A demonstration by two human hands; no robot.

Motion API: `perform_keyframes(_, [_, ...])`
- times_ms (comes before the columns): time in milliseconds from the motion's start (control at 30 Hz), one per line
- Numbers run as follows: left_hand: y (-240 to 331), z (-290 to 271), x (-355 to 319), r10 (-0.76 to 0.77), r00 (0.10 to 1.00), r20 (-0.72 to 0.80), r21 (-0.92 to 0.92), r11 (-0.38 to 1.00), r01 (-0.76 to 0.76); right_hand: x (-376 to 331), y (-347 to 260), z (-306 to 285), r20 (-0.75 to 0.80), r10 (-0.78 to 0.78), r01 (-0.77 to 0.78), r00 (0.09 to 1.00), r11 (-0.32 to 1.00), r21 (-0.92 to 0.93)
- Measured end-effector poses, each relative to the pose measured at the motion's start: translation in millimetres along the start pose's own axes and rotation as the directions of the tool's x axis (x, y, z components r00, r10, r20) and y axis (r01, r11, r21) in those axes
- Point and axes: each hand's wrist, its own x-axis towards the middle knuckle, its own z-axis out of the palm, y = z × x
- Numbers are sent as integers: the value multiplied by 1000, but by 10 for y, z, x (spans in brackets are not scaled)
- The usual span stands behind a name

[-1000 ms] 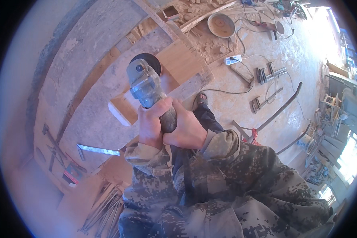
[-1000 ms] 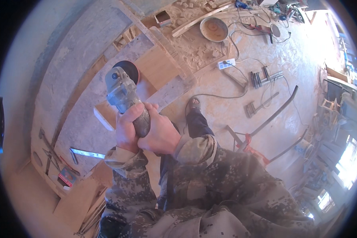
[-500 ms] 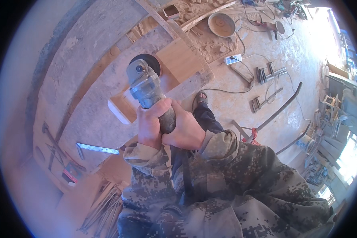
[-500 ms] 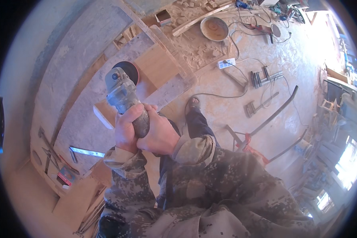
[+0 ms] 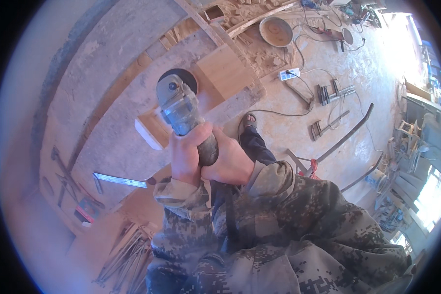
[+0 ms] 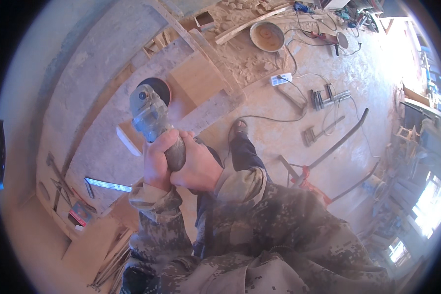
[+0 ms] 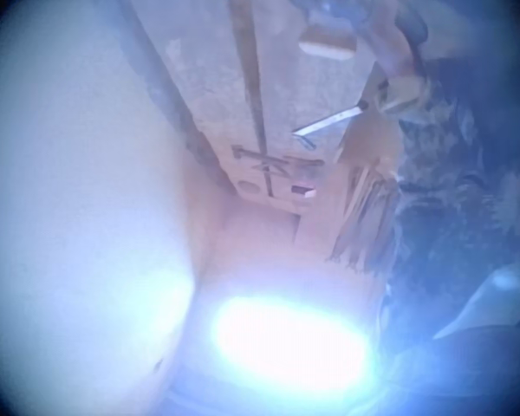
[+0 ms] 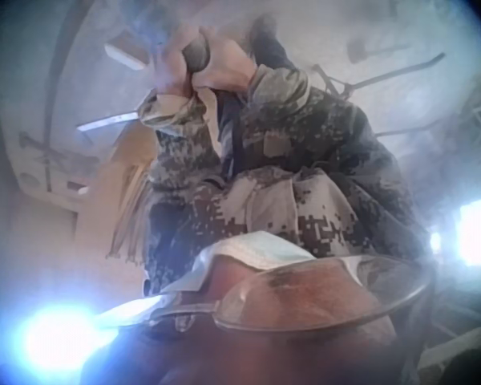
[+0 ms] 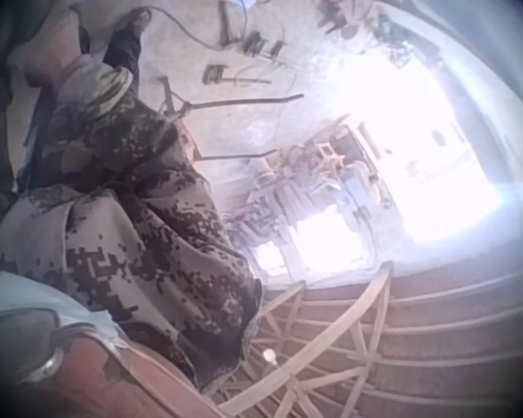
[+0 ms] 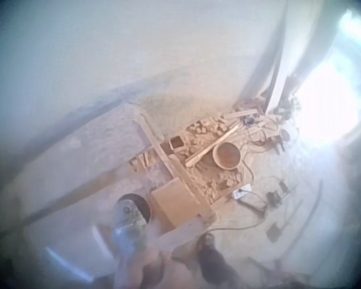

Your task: The person marks a wooden piece with a pencil and ruler, then uses an angle grinder to cut and shape the wood. The person holds the wood with one hand and operates the grinder with the other, creating curved edges on the piece.

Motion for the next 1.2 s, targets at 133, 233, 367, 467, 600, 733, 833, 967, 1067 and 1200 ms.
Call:
perform_keyframes(133, [-41, -15, 66, 21, 1000, 10, 37, 999, -22, 32, 101, 3, -54, -77, 77, 996, 997, -1])
perform_keyframes(233, [-81, -23, -39, 18, 999, -37, 8, 1000, -17, -37, 118, 60, -16, -36, 36, 999, 999, -9])
perform_keyframes(367, [-167, -189, -167, -34, 996, -78, -6, 999, 34, -65, 187, 150, 58, -7, 7, 998, 1000, 0])
perform_keyframes(467, [-186, -182, -193, -19, 999, -34, -24, 1000, 18, -98, 221, 164, 13, -35, 35, 999, 999, -28])
perform_keyframes(600, [-227, -51, -111, 10, 999, 36, -29, 1000, -9, -162, 119, 35, -36, -13, 12, 999, 999, -29])
perform_keyframes(733, [-217, 42, -41, 13, 996, 88, 14, 1000, -15, -150, 154, -39, -78, -53, 51, 996, 998, -22])
perform_keyframes(833, [-235, 32, -4, -3, 994, 109, 15, 1000, 2, -146, 182, -52, -99, -69, 66, 993, 997, -31])
perform_keyframes(967, [-259, 11, -73, -8, 997, 71, 37, 999, 6, -172, 152, -49, -55, -23, 22, 998, 1000, -18])
perform_keyframes(1067, [-291, -79, -116, -34, 998, 46, 31, 999, 33, -167, 238, 42, -35, -8, 7, 999, 1000, -14])
perform_keyframes(1200, [-330, -139, -148, -65, 997, 36, -47, 997, 67, -179, 297, 109, -47, -34, 31, 998, 998, -62])
